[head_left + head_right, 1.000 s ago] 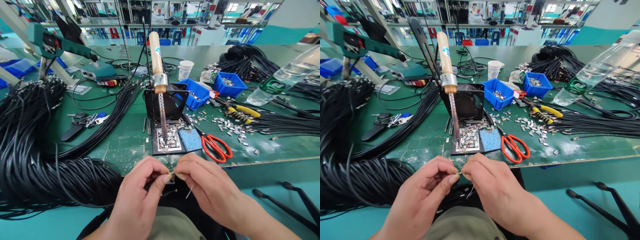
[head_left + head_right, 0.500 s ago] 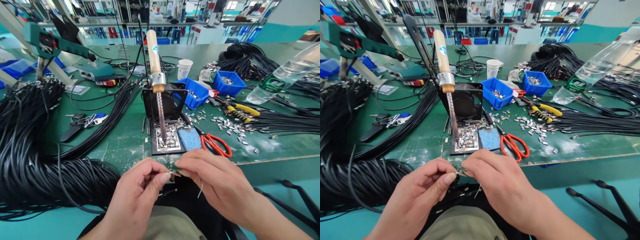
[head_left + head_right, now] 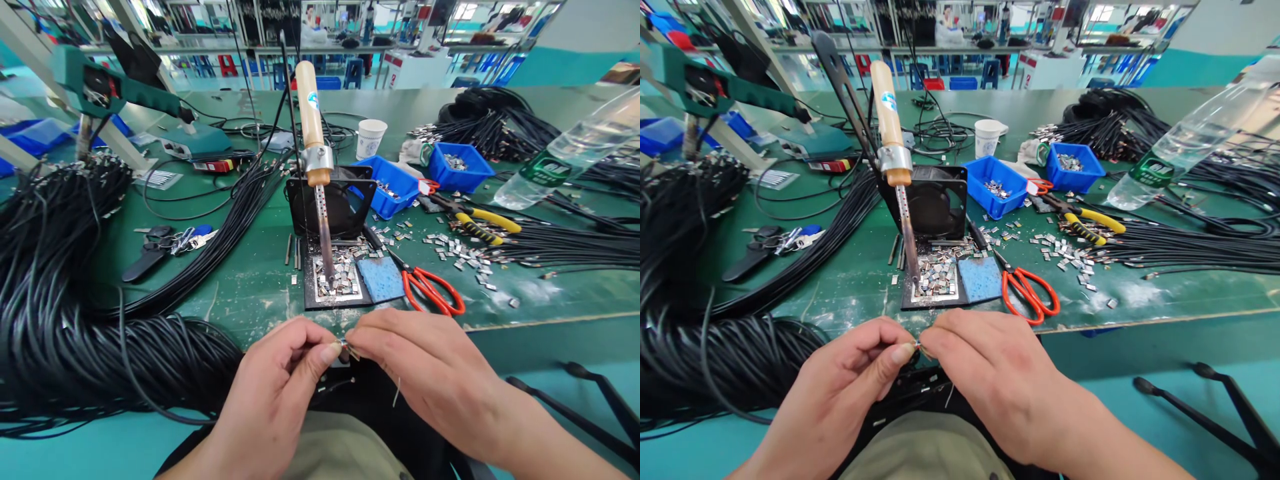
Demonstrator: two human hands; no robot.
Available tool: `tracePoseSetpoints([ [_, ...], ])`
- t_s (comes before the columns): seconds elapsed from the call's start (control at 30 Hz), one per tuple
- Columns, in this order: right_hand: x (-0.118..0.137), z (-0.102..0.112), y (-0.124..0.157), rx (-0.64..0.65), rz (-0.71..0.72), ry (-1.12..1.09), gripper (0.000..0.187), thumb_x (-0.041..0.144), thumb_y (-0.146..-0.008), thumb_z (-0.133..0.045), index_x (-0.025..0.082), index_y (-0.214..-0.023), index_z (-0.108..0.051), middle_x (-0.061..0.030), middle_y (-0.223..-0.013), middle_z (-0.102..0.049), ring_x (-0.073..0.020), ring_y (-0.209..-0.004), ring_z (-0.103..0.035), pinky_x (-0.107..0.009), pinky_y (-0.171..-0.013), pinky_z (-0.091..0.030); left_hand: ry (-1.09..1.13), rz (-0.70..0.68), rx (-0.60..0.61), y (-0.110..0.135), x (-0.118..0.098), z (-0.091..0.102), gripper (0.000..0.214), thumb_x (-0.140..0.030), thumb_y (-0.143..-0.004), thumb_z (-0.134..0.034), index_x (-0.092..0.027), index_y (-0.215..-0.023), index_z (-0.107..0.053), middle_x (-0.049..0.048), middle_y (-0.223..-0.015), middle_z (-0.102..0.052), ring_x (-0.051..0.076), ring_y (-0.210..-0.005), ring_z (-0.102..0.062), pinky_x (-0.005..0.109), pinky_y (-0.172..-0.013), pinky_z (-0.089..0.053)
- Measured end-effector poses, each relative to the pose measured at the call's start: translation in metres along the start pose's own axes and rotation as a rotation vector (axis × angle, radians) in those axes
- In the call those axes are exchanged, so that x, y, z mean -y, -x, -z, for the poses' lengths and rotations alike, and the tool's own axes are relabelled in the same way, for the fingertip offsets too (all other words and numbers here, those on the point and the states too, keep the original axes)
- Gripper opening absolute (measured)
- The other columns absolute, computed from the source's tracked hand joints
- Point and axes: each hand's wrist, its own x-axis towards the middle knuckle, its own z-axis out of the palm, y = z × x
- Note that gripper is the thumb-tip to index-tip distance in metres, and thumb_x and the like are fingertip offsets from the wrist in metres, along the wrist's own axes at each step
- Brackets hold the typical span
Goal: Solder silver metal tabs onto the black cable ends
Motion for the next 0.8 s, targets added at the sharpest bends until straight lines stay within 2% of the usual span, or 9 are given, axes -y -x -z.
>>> tracePoseSetpoints([
  [0.43,-0.0008,-0.0023,0.0004,0.025,0.024,0.053,0.032,0.008,-0.104,-0.046,0.017,-0.131,-0.062,-0.0071,-0.124,-0.072,-0.0207,-0.112,-0.067,-0.035,-0.094,-0.05,-0.002,0.013,0.013,-0.0011,-0.0002,0.0,0.025,-0.04,-0.104,-0.056,-0.024,-0.088,-0.068,-0.0014,-0.081,-0.064,0.014,-0.062,-0.046,0.024,-0.054,-0.039],
  [0.6,0.0006,-0.0048,0.0001,0.007,0.044,0.098,0.033,0.008,-0.105,-0.041,0.016,-0.131,-0.061,-0.0078,-0.123,-0.073,-0.0214,-0.113,-0.067,-0.035,-0.094,-0.05,-0.011,0.027,0.016,0.0002,-0.0008,0.0004,0.025,-0.04,-0.103,-0.057,-0.023,-0.089,-0.068,-0.0018,-0.078,-0.061,0.014,-0.061,-0.046,0.025,-0.055,-0.04],
  [0.8,-0.0012,-0.0048,0.0082,-0.022,0.047,0.141,0.036,0.005,-0.103,-0.045,0.016,-0.133,-0.061,-0.0094,-0.127,-0.073,-0.0222,-0.117,-0.067,-0.035,-0.097,-0.05,-0.023,0.041,0.011,-0.0015,-0.0016,0.0027,0.027,-0.041,-0.102,-0.058,-0.022,-0.084,-0.067,-0.0026,-0.072,-0.056,0.014,-0.06,-0.044,0.025,-0.054,-0.038],
])
